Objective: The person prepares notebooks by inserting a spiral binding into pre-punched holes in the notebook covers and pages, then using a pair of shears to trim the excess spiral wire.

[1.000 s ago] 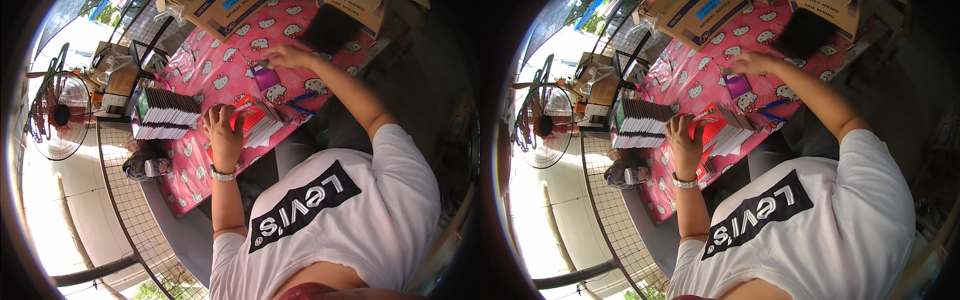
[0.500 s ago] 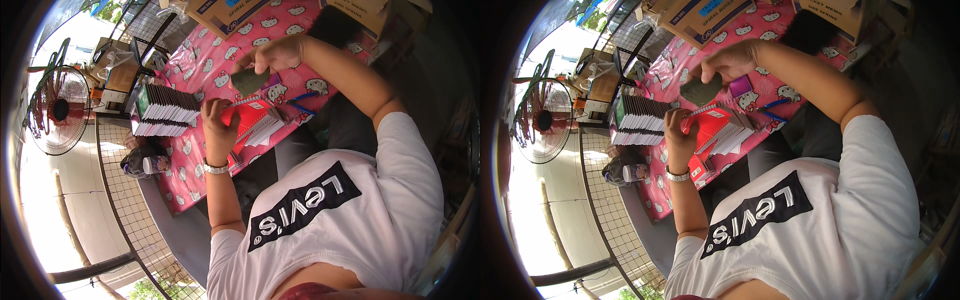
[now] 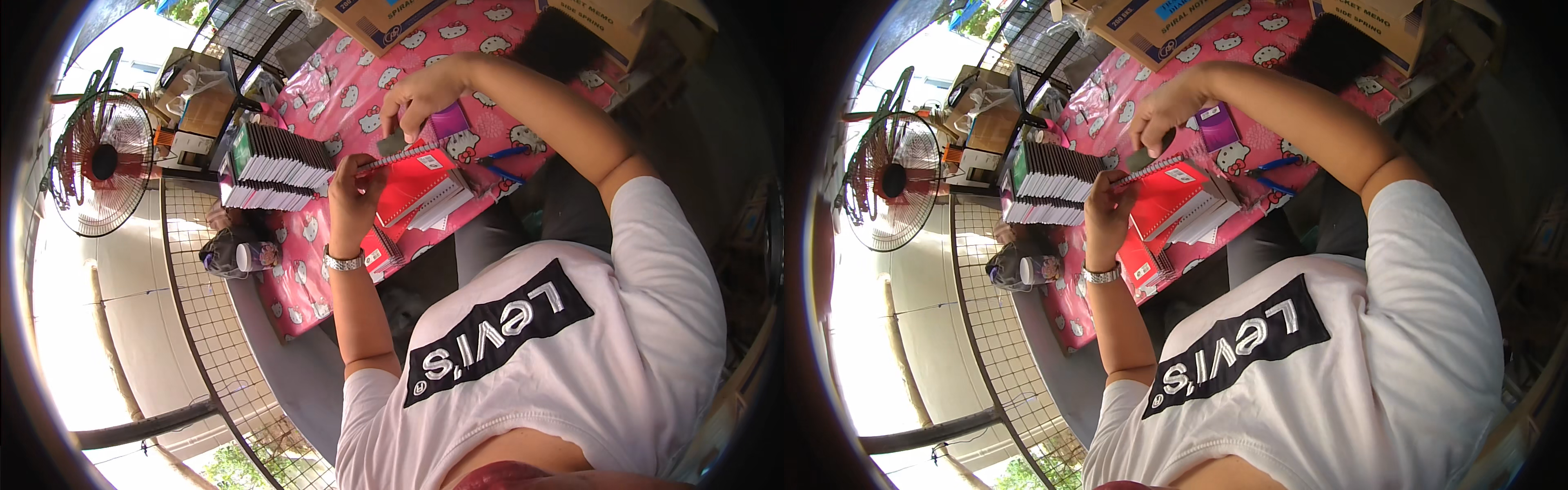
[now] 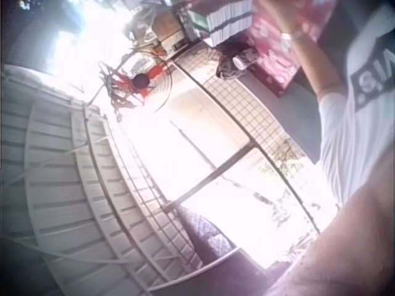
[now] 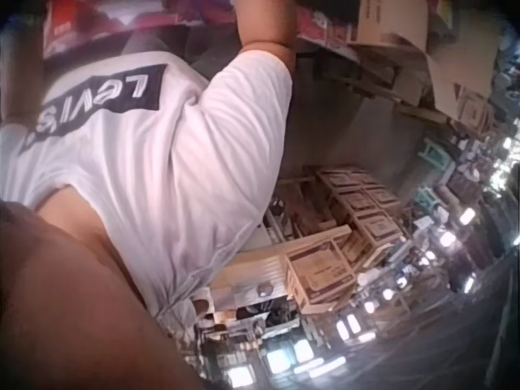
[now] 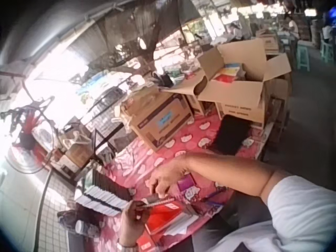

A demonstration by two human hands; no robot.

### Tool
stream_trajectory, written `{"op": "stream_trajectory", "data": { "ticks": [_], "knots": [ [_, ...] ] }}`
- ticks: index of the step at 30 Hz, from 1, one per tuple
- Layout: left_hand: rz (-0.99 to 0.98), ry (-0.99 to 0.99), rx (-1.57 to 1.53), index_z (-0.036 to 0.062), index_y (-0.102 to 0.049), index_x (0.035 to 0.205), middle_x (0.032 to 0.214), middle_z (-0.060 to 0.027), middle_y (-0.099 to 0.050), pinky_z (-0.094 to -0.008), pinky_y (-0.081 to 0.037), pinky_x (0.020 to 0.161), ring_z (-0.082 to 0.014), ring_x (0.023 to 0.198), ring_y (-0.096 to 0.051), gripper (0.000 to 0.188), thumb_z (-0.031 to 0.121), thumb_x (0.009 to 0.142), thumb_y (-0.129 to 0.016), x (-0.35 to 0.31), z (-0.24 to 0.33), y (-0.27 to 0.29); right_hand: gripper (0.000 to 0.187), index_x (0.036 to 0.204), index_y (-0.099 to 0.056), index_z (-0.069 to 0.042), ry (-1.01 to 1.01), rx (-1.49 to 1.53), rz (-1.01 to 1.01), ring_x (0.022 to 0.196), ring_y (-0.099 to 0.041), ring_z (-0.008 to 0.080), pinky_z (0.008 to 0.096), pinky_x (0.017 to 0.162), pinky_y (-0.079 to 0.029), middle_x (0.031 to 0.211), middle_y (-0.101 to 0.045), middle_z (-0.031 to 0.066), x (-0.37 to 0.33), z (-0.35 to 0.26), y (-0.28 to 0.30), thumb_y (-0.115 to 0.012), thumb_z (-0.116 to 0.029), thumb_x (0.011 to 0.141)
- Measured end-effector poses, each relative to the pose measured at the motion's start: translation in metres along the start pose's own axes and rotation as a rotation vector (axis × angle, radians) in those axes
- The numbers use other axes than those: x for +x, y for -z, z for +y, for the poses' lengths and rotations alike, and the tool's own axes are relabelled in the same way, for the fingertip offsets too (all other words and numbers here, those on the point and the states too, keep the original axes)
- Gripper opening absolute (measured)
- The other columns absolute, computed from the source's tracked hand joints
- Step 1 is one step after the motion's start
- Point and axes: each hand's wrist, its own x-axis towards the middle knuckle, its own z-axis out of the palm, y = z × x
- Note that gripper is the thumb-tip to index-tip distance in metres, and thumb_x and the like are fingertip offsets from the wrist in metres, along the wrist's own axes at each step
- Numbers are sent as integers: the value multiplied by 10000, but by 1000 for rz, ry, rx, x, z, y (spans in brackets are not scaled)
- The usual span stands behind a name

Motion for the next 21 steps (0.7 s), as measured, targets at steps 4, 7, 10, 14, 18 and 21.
{"op": "stream_trajectory", "data": {
  "ticks": [4,7,10,14,18,21],
  "knots": [
    [-13,10,9,-27,-606,1001,922,-119,-657,-268,-523,616,-163,730,-685,199,31,845,-714,0,3,-1,423,1153,-635,-14,74,167,-41,968,-586,121,275,865,-450,1070,-638,47,5,7,2,-689,-206,780],
    [-7,29,26,-32,-609,991,894,-115,-668,-265,-523,619,-165,722,-699,197,39,845,-721,4,5,0,384,1113,-655,6,20,-339,35,958,-598,132,290,888,-455,1042,-655,60,9,1,3,-667,-174,774],
    [4,49,28,-34,-617,984,865,-108,-682,-258,-520,620,-163,718,-704,192,52,850,-724,0,6,0,359,1088,-672,7,108,296,-14,927,-603,132,279,860,-458,1013,-673,63,11,16,1,-658,-203,798],
    [38,106,29,-33,-627,990,849,-97,-697,-251,-516,618,-141,705,-698,196,69,856,-727,0,1,4,322,1002,-703,-72,-199,-555,343,798,-628,181,315,761,-494,916,-680,80,-2,64,32,-687,-318,794],
    [122,130,-97,-35,-631,1017,879,-84,-699,-245,-527,605,-122,703,-684,177,65,886,-697,3,-8,-13,468,1147,-655,-127,-516,-1078,956,1233,-476,388,491,1034,-406,1250,-561,144,-84,230,49,-737,-307,723],
    [361,147,-573,-35,-632,1044,894,-74,-684,-233,-536,579,-131,701,-676,140,45,929,-631,-12,-9,-25,742,1416,-452,-127,-286,-1213,1246,1337,-382,422,513,1096,-345,1428,-438,146,-91,260,-8,-712,-134,722]
  ]
}}
